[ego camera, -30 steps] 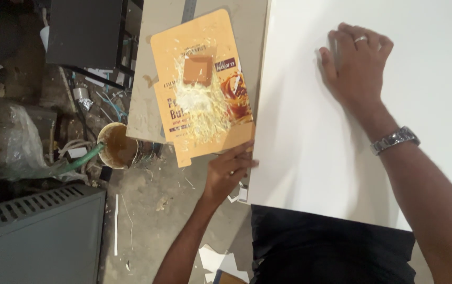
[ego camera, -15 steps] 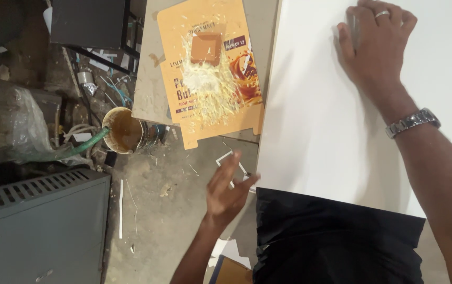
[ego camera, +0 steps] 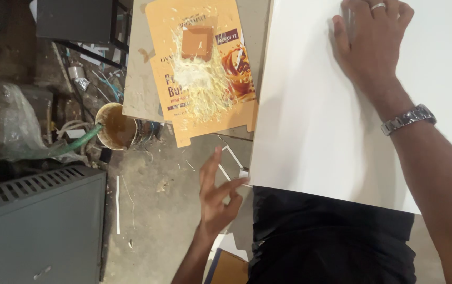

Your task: The person repeatedly picks up printed sheets and places them onto a growing stack of white paper on a work table. They handle the sheets one at a time, aligning edges before adding them to the pile. The task continues throughout the clip without a visible final state.

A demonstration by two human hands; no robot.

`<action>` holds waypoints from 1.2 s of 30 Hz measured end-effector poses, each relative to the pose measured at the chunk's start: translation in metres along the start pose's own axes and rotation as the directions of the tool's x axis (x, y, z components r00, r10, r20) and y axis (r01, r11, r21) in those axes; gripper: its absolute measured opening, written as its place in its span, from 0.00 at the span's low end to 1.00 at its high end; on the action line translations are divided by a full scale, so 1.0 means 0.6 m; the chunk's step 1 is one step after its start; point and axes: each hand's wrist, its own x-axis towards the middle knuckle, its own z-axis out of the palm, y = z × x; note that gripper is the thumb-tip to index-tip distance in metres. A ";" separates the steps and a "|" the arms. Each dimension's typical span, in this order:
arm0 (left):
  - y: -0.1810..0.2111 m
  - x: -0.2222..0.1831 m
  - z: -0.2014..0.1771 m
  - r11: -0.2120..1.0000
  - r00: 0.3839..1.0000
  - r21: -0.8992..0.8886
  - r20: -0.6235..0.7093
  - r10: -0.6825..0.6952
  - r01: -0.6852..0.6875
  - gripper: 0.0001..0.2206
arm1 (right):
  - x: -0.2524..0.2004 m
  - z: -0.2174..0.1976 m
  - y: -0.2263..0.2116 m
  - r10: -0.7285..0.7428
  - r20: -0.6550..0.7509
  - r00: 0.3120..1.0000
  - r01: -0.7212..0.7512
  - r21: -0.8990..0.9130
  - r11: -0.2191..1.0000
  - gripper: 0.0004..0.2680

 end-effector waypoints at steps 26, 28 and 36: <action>-0.049 0.144 -0.019 0.980 0.967 -0.053 0.183 -0.177 0.190 0.28 | 0.002 0.004 -0.002 0.029 0.014 0.999 -0.029 0.040 0.999 0.13; -0.071 0.256 -0.003 0.999 0.985 -0.026 0.169 -0.025 0.030 0.25 | 0.004 0.007 0.001 0.050 0.023 0.998 -0.050 0.023 0.998 0.14; -0.234 0.553 0.148 0.972 0.986 0.177 0.093 0.136 -0.151 0.24 | 0.007 0.014 -0.001 0.146 0.081 0.986 -0.143 -0.042 0.989 0.14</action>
